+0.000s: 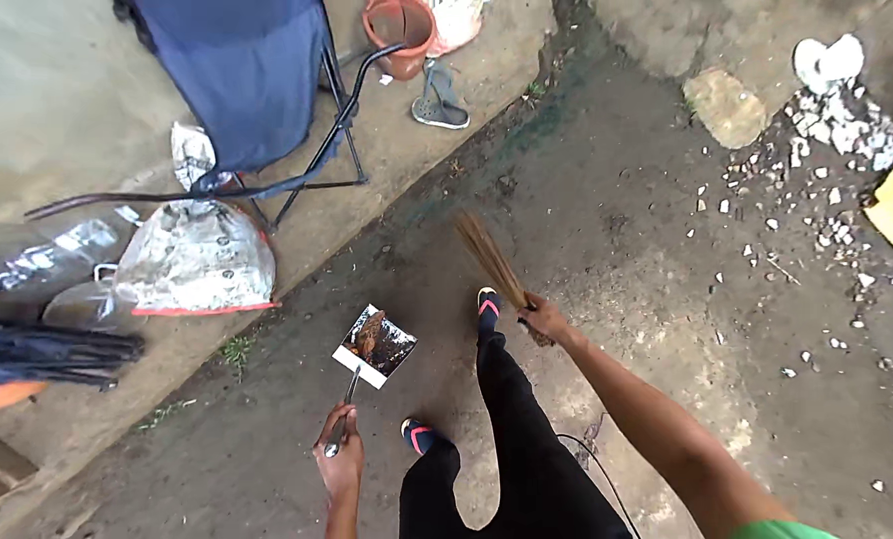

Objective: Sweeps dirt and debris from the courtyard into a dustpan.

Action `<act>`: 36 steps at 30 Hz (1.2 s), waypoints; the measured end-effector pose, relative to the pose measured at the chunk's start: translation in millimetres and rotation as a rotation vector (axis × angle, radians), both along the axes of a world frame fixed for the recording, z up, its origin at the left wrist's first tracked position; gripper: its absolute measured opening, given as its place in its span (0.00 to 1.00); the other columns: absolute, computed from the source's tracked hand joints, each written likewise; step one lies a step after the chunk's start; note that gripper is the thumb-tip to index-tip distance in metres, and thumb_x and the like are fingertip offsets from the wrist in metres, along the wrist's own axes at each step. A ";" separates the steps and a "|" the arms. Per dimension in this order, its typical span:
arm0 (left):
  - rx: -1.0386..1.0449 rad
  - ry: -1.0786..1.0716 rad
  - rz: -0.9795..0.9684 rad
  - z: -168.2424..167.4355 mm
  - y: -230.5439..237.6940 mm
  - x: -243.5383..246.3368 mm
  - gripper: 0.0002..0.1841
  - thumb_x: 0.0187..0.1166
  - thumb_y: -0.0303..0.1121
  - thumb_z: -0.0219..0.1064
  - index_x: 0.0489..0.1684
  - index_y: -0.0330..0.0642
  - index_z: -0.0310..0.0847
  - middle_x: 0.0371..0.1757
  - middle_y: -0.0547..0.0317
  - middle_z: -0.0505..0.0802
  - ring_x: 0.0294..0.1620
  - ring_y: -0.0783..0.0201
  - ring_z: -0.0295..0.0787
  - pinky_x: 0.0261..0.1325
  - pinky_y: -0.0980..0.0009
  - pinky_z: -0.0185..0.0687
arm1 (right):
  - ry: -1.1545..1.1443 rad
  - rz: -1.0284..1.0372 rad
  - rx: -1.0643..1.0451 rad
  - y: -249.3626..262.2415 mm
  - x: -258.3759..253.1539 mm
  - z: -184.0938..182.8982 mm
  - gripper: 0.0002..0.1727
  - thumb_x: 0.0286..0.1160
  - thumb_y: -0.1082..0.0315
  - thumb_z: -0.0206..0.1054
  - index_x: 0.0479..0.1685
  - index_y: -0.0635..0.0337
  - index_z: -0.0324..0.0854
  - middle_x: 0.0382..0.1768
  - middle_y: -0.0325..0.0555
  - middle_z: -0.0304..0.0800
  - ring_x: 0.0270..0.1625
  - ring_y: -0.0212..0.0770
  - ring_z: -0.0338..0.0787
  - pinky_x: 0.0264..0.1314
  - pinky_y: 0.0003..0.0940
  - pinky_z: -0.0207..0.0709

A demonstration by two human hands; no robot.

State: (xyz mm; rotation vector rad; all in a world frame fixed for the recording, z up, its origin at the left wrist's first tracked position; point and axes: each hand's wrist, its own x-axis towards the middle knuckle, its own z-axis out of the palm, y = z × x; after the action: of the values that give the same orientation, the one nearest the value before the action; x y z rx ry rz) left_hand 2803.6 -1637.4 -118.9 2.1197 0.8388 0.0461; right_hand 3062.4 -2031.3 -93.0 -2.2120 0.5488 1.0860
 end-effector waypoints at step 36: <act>0.031 0.353 0.062 -63.8 -177.7 491.3 0.09 0.84 0.33 0.67 0.51 0.41 0.90 0.47 0.48 0.96 0.51 0.53 0.93 0.60 0.50 0.84 | 0.321 0.590 -0.143 -105.6 300.5 1.9 0.42 0.83 0.50 0.61 0.98 0.35 0.50 0.59 0.59 0.92 0.60 0.62 0.92 0.63 0.68 0.81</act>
State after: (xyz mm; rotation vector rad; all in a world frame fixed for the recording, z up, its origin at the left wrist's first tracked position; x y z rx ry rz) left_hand 3294.9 -1815.1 -182.7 2.1632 1.1142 -0.2920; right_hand 3362.9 -2137.0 -91.1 -2.4071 0.0903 1.7702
